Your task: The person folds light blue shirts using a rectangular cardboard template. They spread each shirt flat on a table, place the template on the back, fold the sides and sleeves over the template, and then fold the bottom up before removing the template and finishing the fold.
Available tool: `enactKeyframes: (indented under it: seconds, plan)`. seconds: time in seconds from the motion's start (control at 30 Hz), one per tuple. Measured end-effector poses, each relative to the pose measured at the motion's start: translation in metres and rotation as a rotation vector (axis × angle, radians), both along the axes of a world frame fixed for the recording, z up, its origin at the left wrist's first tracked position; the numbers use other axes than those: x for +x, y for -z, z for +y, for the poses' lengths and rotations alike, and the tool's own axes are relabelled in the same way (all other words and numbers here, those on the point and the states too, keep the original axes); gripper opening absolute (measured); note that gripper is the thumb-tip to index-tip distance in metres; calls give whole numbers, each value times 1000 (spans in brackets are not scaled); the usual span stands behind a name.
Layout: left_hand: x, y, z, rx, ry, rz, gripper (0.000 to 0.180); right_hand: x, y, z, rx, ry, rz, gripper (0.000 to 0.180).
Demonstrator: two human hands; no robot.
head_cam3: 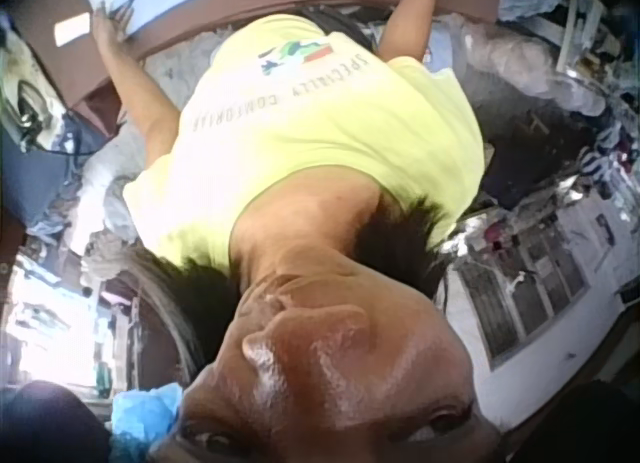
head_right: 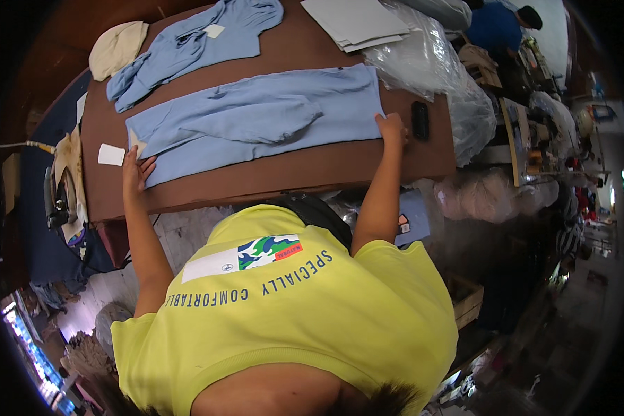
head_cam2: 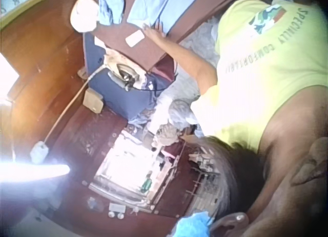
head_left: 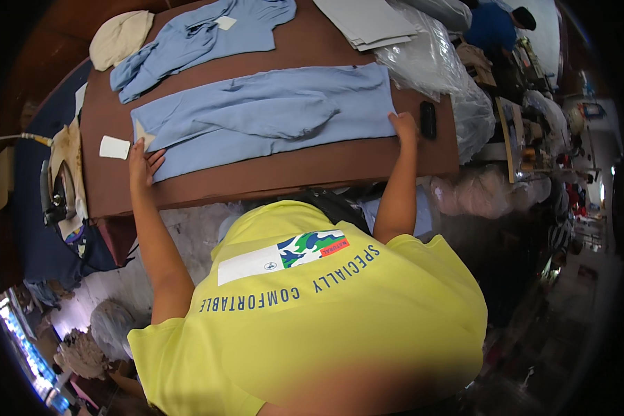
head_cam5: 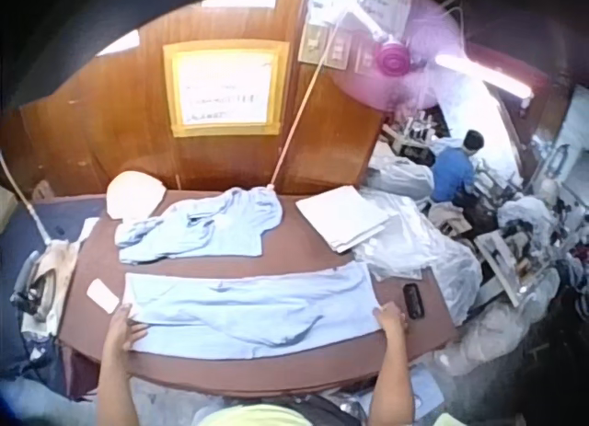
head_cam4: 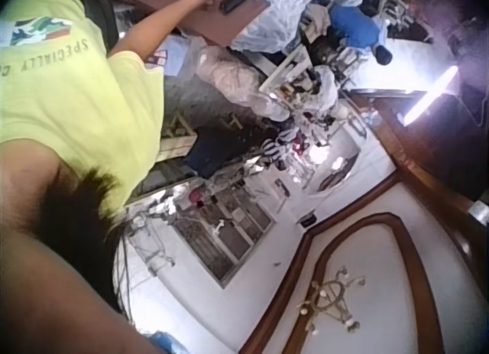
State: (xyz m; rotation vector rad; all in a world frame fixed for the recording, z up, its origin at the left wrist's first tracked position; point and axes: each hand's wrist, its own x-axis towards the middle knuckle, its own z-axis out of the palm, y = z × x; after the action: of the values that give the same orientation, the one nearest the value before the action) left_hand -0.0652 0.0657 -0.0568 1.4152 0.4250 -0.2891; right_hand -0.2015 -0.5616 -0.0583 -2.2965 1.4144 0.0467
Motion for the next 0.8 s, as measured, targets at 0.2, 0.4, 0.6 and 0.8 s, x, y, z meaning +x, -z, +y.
enactKeyframes:
  seconds: [0.2,0.4,0.6,0.8]
  plan:
    - [6,4,1,-2,-2,27,42,-18,13,-12,30,-107,-278,35]
    - [4,6,3,36,-21,20,54,-37,-8,-30,317,-56,-266,36]
    - [4,3,2,1,9,-11,52,-41,15,-41,182,-75,-24,36]
    - [5,4,12,-16,-45,91,46,-26,-32,6,-93,-125,185,36]
